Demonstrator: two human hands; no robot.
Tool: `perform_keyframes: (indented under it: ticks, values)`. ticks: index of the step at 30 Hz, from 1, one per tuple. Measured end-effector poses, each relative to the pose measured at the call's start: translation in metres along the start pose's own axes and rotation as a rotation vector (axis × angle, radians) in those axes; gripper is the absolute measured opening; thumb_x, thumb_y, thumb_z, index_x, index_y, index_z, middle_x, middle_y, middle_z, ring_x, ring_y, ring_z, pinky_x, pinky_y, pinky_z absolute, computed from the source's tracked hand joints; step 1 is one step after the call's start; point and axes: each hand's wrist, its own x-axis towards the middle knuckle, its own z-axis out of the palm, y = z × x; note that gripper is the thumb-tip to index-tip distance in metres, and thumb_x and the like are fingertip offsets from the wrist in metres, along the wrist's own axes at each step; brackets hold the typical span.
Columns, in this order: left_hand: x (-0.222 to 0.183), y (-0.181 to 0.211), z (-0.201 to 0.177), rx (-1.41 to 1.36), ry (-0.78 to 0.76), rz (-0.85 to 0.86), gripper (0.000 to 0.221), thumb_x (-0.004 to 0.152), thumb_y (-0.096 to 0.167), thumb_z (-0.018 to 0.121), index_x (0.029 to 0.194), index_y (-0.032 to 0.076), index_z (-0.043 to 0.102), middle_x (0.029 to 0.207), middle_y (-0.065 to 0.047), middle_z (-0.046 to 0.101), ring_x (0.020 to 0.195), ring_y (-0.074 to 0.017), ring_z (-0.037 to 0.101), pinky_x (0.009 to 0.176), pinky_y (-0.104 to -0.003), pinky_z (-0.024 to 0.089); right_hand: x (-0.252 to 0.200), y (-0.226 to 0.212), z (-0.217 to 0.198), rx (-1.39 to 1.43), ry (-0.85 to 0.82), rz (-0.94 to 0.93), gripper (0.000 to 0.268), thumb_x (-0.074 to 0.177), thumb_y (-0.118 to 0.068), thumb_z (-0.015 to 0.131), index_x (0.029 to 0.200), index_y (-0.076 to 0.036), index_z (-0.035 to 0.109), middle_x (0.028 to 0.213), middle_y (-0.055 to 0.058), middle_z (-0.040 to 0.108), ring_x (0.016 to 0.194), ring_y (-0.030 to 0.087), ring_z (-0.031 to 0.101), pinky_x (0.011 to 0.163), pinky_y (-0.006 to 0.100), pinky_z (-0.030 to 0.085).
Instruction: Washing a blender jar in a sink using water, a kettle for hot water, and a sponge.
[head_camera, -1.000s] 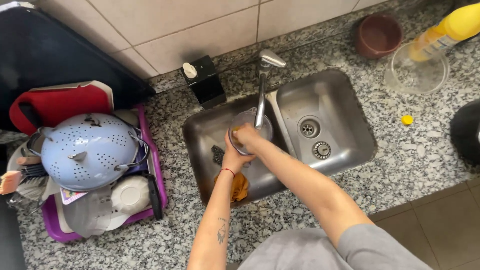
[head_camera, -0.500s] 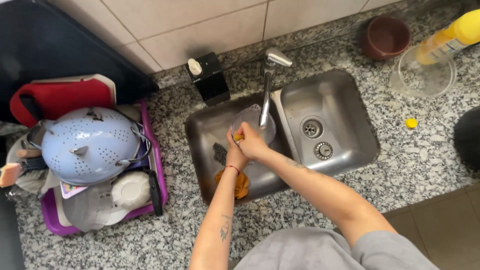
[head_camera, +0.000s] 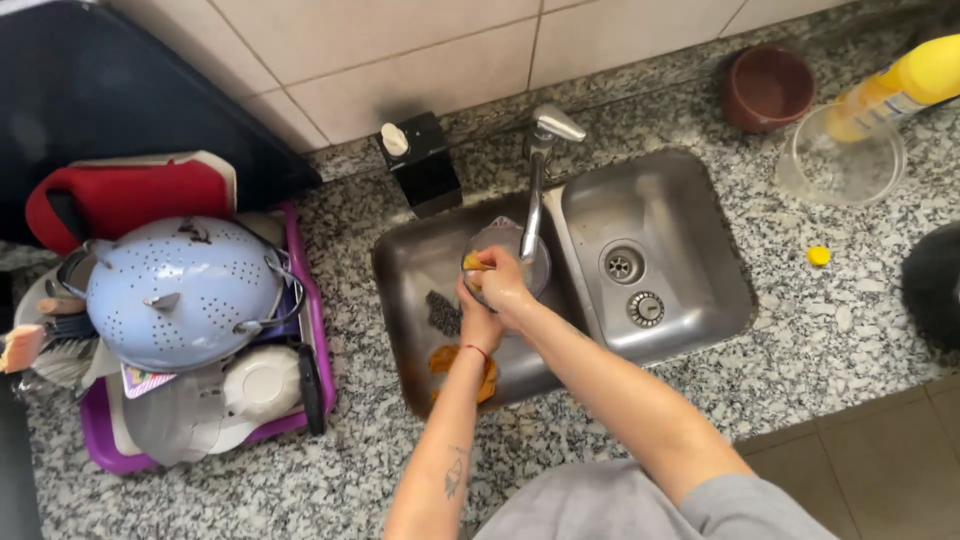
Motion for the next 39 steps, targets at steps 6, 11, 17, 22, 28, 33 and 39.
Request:
perform_keyframes:
  ticks: [6, 11, 17, 22, 28, 33, 39]
  values:
    - [-0.013, 0.070, -0.059, 0.068, -0.261, -0.004, 0.123, 0.049, 0.040, 0.090, 0.142, 0.009, 0.016, 0.144, -0.026, 0.026, 0.131, -0.0424, 0.033, 0.110, -0.044, 0.033, 0.002, -0.028, -0.011, 0.382, 0.016, 0.128, 0.050, 0.080, -0.015, 0.072, 0.122, 0.000, 0.048, 0.102, 0.013, 0.057, 0.088, 0.022, 0.061, 0.082, 0.030, 0.053]
    - [-0.005, 0.070, -0.049, 0.138, -0.268, 0.060, 0.130, 0.053, 0.026, 0.088, 0.146, 0.025, -0.003, 0.144, -0.022, 0.033, 0.125, -0.0417, 0.042, 0.106, -0.047, 0.039, -0.010, -0.018, -0.013, -0.265, -0.166, -0.175, 0.018, 0.073, -0.011, 0.075, 0.090, -0.009, 0.069, 0.091, 0.012, 0.068, 0.080, 0.024, 0.067, 0.062, 0.030, 0.059]
    - [-0.017, 0.062, -0.020, 0.087, -0.093, 0.031, 0.113, 0.065, 0.032, 0.078, 0.145, 0.023, 0.000, 0.147, -0.024, 0.022, 0.117, -0.0433, 0.050, 0.101, -0.047, 0.045, 0.092, 0.018, 0.015, 0.590, 0.171, 0.017, 0.035, 0.074, -0.021, 0.074, 0.101, -0.013, 0.054, 0.089, 0.008, 0.061, 0.079, 0.027, 0.066, 0.076, 0.034, 0.057]
    - [0.008, -0.011, -0.024, 0.079, -0.094, -0.011, 0.105, 0.068, 0.020, 0.077, 0.147, 0.010, 0.008, 0.145, -0.021, 0.032, 0.127, -0.0357, 0.042, 0.104, -0.045, 0.039, 0.001, 0.008, 0.017, -0.495, -0.244, -0.334, 0.009, 0.067, -0.013, 0.072, 0.075, -0.014, 0.066, 0.078, 0.008, 0.066, 0.081, 0.026, 0.063, 0.076, 0.035, 0.048]
    - [-0.031, 0.063, -0.052, -0.002, -0.150, 0.133, 0.127, 0.055, -0.003, 0.079, 0.148, 0.016, -0.005, 0.152, -0.022, 0.015, 0.136, -0.0428, 0.022, 0.112, -0.050, 0.027, 0.028, 0.035, -0.005, -0.957, -0.447, -0.182, 0.028, 0.088, -0.038, 0.054, 0.108, -0.019, 0.056, 0.111, 0.011, 0.062, 0.113, 0.029, 0.057, 0.094, 0.041, 0.045]
    - [-0.001, 0.048, -0.026, -0.163, -0.097, 0.344, 0.125, 0.050, -0.003, 0.081, 0.146, 0.010, 0.002, 0.141, -0.025, 0.035, 0.130, -0.0404, 0.035, 0.106, -0.046, 0.035, 0.009, -0.011, -0.001, -0.612, -0.130, -0.073, 0.029, 0.080, -0.041, 0.065, 0.106, -0.029, 0.060, 0.110, 0.004, 0.064, 0.106, 0.024, 0.062, 0.088, 0.034, 0.049]
    - [-0.020, 0.069, -0.015, 0.093, -0.040, 0.303, 0.117, 0.054, 0.022, 0.082, 0.146, 0.013, 0.011, 0.146, -0.023, 0.025, 0.132, -0.0417, 0.032, 0.110, -0.048, 0.033, 0.004, -0.018, -0.008, -0.006, 0.331, -0.340, 0.024, 0.085, -0.030, 0.064, 0.100, -0.012, 0.056, 0.099, 0.013, 0.059, 0.097, 0.027, 0.057, 0.089, 0.034, 0.045]
